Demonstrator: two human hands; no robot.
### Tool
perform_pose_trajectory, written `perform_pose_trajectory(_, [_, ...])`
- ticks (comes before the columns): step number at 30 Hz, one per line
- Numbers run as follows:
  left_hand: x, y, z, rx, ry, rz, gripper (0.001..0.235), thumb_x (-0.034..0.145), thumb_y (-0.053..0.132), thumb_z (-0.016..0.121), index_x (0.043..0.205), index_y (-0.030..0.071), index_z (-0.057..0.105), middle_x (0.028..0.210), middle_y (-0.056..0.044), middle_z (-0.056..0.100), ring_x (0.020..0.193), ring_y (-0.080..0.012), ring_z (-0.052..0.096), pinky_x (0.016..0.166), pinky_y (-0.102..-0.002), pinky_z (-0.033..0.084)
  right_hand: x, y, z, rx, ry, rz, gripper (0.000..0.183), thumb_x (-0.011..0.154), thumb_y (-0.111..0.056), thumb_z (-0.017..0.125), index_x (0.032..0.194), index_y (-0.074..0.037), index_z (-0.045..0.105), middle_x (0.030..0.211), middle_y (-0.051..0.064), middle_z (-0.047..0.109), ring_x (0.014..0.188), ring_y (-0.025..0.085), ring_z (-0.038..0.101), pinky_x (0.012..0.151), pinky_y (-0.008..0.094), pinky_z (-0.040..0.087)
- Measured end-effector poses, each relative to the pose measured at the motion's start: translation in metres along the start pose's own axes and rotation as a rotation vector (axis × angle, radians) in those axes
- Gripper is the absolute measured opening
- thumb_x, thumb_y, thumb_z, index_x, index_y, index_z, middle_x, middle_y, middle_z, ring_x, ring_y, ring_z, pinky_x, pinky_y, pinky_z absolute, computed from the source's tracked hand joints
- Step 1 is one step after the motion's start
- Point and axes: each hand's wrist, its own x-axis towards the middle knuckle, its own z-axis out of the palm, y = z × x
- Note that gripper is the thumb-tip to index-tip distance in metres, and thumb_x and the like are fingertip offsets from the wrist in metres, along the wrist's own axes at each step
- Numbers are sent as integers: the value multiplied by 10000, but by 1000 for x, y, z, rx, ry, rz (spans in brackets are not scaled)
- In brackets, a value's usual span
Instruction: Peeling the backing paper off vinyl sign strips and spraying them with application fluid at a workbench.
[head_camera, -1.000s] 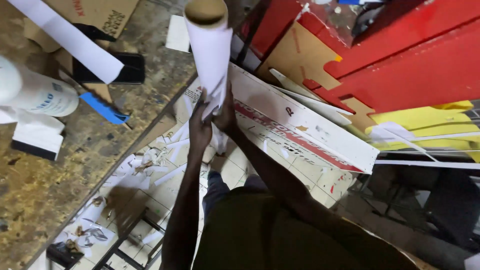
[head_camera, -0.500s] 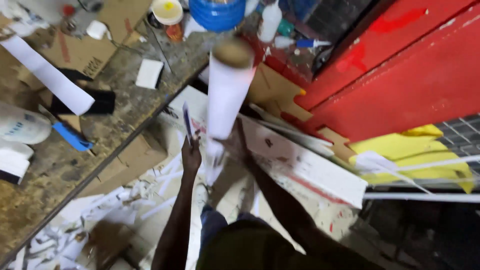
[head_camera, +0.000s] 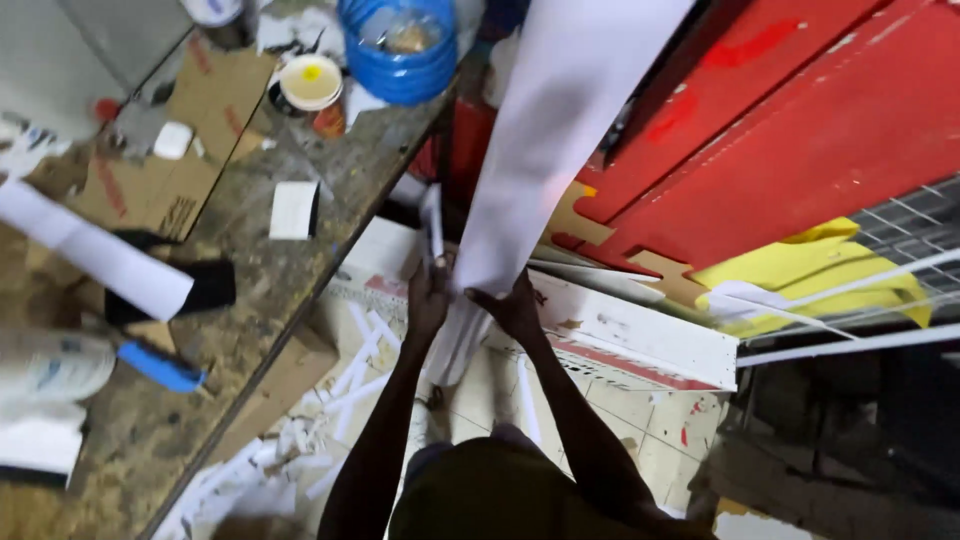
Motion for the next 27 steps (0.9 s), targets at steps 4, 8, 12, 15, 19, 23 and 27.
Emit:
perform_pose_trajectory(4, [12,27,7,-617,91,-208,190,1230,157,555,1224,103,737,993,20,743,899,-85,621,907,-315,527,-8,-42,-31,220,161,-200,1192,687,-471,1139,1598,-42,501,1451,238,685,1406,426,670,1256,635,487])
perform_pose_trajectory(8, [37,120,34,-413,130,-47,173,1174,206,685,1278,119,792,1133,20,789,1026,-88,628,1094,-396,559,20,-58,-83,368,287,-429,1213,665,-412,1146,1624,-62,492,1400,201,679,1321,303,678,1221,583,523])
perform_pose_trajectory(12, [62,165,57,-351,-113,53,166,1198,147,644,1113,94,777,927,-18,714,875,-155,633,932,-390,604,19,-125,-130,322,385,-546,1081,771,-339,1103,1614,-42,493,1392,213,683,1301,337,702,1192,627,534])
perform_pose_trajectory(15, [83,189,84,-155,-81,161,200,1202,144,638,1096,29,763,894,-56,716,860,-188,632,956,-446,585,48,-146,-149,402,360,-579,1035,788,-329,1090,1598,-52,508,1370,189,698,1278,283,690,1189,614,552])
perform_pose_trajectory(19, [97,168,105,-27,-36,176,246,1224,240,615,1102,87,764,903,-45,742,909,-169,660,1021,-444,552,73,-160,-160,438,331,-535,902,840,-316,1061,1549,-56,566,1343,179,711,1248,303,675,1157,599,571])
perform_pose_trajectory(23, [108,209,104,-91,-13,78,244,1204,282,649,1098,79,732,942,-13,702,926,-174,618,1036,-449,526,115,-166,-180,500,365,-653,833,890,-392,1013,1540,-106,577,1282,120,697,1191,257,638,1093,557,586])
perform_pose_trajectory(27, [121,218,131,-185,-4,73,214,1198,315,637,1038,190,704,901,81,645,874,-78,593,962,-341,500,127,-211,-212,508,382,-809,813,967,-458,1006,1596,-174,577,1360,101,709,1249,176,641,1155,484,582])
